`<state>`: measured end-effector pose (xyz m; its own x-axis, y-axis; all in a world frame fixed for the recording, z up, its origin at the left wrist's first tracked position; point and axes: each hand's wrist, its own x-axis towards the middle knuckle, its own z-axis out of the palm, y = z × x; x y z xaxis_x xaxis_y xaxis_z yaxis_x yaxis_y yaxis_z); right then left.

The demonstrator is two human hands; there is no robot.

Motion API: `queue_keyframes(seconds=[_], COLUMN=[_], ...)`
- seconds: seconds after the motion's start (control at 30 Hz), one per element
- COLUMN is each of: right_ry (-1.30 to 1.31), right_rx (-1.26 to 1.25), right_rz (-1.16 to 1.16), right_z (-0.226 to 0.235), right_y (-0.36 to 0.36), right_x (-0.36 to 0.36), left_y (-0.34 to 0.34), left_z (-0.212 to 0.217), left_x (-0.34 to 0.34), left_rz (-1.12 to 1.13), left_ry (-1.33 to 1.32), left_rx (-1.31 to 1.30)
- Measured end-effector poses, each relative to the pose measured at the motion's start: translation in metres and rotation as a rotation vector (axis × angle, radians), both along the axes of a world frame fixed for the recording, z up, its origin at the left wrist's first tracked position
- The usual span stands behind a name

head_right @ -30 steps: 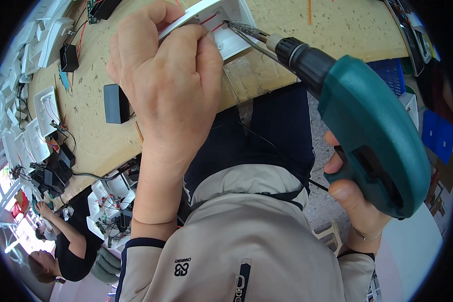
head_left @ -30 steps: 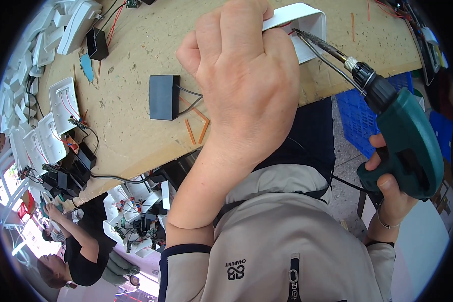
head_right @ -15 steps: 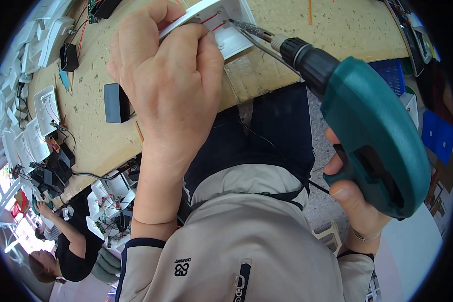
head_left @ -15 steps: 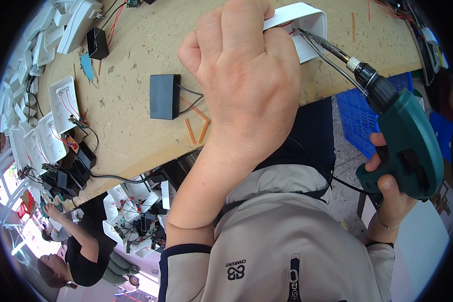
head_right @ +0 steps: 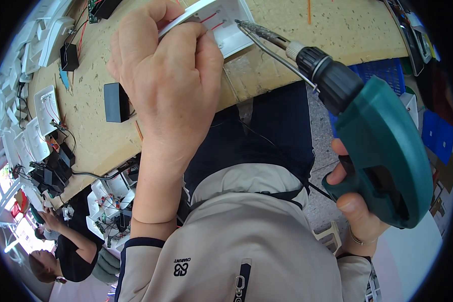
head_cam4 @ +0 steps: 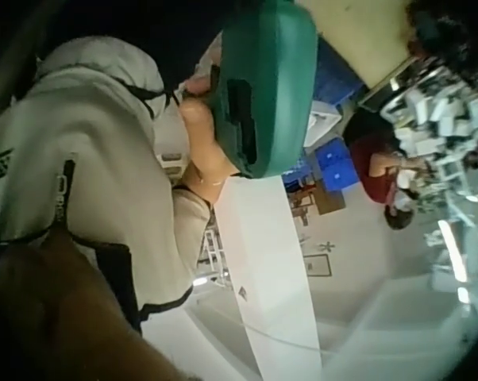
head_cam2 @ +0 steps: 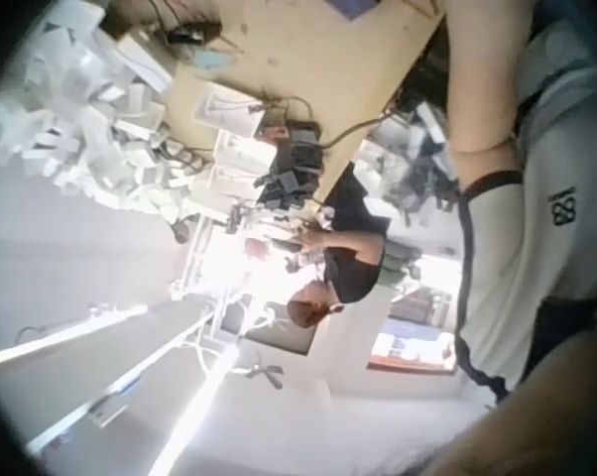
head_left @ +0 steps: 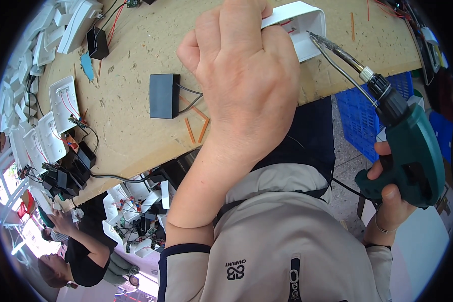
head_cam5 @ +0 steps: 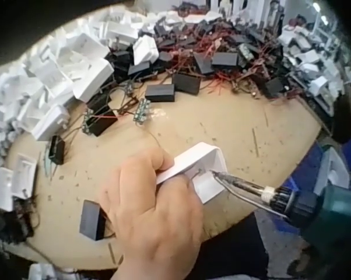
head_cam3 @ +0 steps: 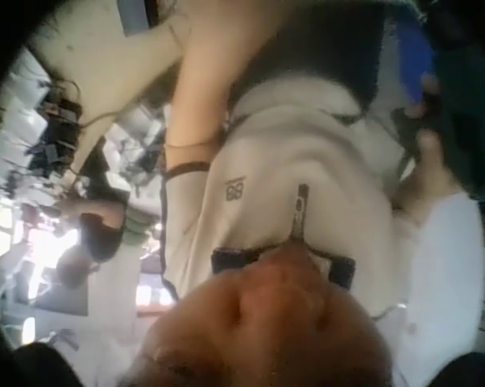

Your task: Soldering wires and electronic components inside small plastic enclosures using a handheld soldering gun.

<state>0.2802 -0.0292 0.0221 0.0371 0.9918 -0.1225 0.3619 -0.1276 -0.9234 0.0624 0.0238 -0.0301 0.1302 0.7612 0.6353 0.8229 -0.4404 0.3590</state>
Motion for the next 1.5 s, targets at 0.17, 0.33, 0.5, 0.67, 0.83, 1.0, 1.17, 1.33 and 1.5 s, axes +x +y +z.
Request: queue_keyframes(seconds=[0.17, 0.33, 0.5, 0.67, 0.83, 1.0, 1.17, 1.33, 1.5], right_ry=[0.021, 0.022, 0.024, 0.12, 0.174, 0.267, 0.3, 0.323, 0.488], right_rx=[0.006, 0.026, 0.043, 0.094, 0.135, 0.14, 0.241, 0.272, 0.203], right_rz=[-0.015, -0.011, -0.006, 0.005, -0.007, 0.093, 0.175, 0.195, 0.224], right_z=[0.0, -0.002, -0.002, -0.005, -0.01, -0.014, -0.011, -0.01, -0.02], right_y=[-0.003, -0.004, -0.006, -0.006, -0.006, -0.009, -0.003, 0.001, 0.006], right_x=[-0.001, -0.001, 0.004, 0.01, 0.015, 0.039, 0.026, 0.026, 0.029], left_y=[0.001, 0.0, 0.001, 0.004, 0.005, -0.001, -0.011, -0.05, -0.084], left_z=[0.001, 0.001, 0.002, 0.003, 0.014, 0.0, 0.028, 0.085, 0.133], left_x=[-0.001, -0.001, 0.0, -0.003, -0.018, -0.023, -0.063, -0.167, -0.255], left_rz=[-0.01, -0.022, -0.034, -0.033, 0.029, 0.015, 0.184, 0.367, 0.593], left_ry=[-0.009, -0.022, -0.035, -0.038, 0.008, -0.053, -0.209, -0.951, -0.709], left_rx=[0.006, 0.011, 0.017, 0.027, 0.065, -0.244, -0.061, 0.011, 0.228])
